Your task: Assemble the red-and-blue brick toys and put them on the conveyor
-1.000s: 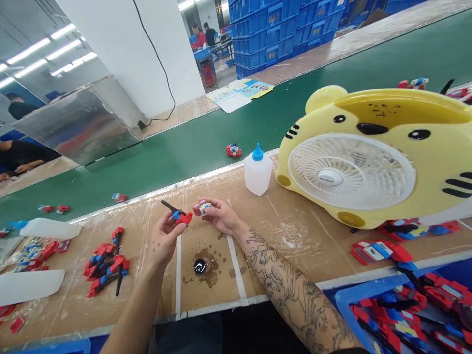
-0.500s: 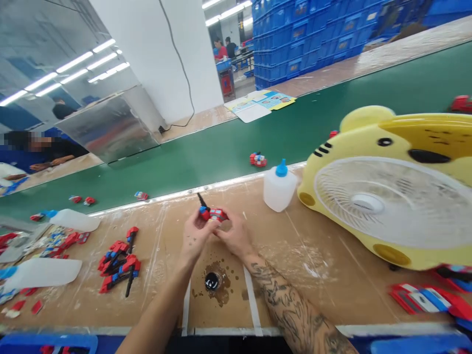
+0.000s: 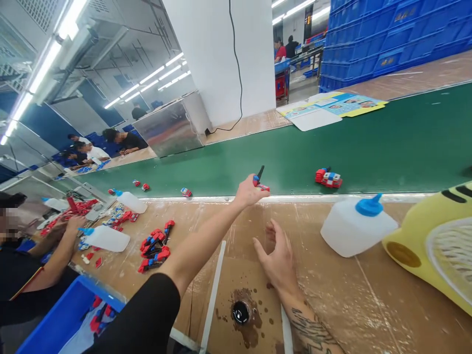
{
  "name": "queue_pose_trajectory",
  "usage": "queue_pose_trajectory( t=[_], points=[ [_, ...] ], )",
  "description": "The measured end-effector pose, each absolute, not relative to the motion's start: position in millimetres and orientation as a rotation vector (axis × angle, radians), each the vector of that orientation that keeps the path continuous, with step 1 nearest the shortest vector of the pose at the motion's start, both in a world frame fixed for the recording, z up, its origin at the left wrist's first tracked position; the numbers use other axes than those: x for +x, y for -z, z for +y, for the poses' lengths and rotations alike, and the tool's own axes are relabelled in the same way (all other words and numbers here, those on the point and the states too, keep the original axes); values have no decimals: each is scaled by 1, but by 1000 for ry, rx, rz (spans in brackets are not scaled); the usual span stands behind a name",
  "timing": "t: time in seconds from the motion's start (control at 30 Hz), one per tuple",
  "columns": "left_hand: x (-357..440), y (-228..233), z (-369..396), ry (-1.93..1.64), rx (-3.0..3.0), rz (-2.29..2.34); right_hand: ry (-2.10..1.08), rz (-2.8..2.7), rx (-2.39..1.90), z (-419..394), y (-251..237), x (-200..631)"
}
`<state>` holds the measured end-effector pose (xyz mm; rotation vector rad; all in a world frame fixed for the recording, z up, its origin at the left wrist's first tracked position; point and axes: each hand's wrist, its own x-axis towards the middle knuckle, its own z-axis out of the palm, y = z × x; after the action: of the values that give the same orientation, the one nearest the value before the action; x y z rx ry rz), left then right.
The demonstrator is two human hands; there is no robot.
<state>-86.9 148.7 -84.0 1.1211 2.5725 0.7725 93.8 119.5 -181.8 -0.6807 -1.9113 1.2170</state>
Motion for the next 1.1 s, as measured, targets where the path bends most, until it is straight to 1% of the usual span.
queue_pose_trajectory(
  t=[0.07,0.1,0.3,0.43,0.67,0.77,0.83,0.87,0.93,1.0,1.1],
  points=[
    [-115,79,175,-526,1093,2608,-1198,-1970,-653,121,184,94],
    [-126,77,186,-457,1077,2612,-1182,-1995,-638,121,185,94],
    [-150,88,230,-179,990,2527,-1117,-2090,-560,123,190,97],
    [-149,96,236,-166,970,2492,-1128,-2124,-587,123,189,99],
    [-124,97,211,-356,1041,2552,-1227,-2151,-695,124,184,99],
    [-114,90,166,-428,1254,2489,-1270,-2137,-706,123,182,99],
    [-114,76,111,-409,1511,2467,-1273,-2133,-710,122,182,99],
    [-115,66,76,-323,1590,2489,-1273,-2134,-713,122,182,99],
    [-122,44,-1,-79,1471,2640,-1273,-2134,-722,122,183,97],
    [-128,28,-78,32,1241,2783,-1278,-2135,-725,122,182,96],
    [-124,32,-170,166,990,2835,-1255,-2133,-724,119,181,96]
  ],
)
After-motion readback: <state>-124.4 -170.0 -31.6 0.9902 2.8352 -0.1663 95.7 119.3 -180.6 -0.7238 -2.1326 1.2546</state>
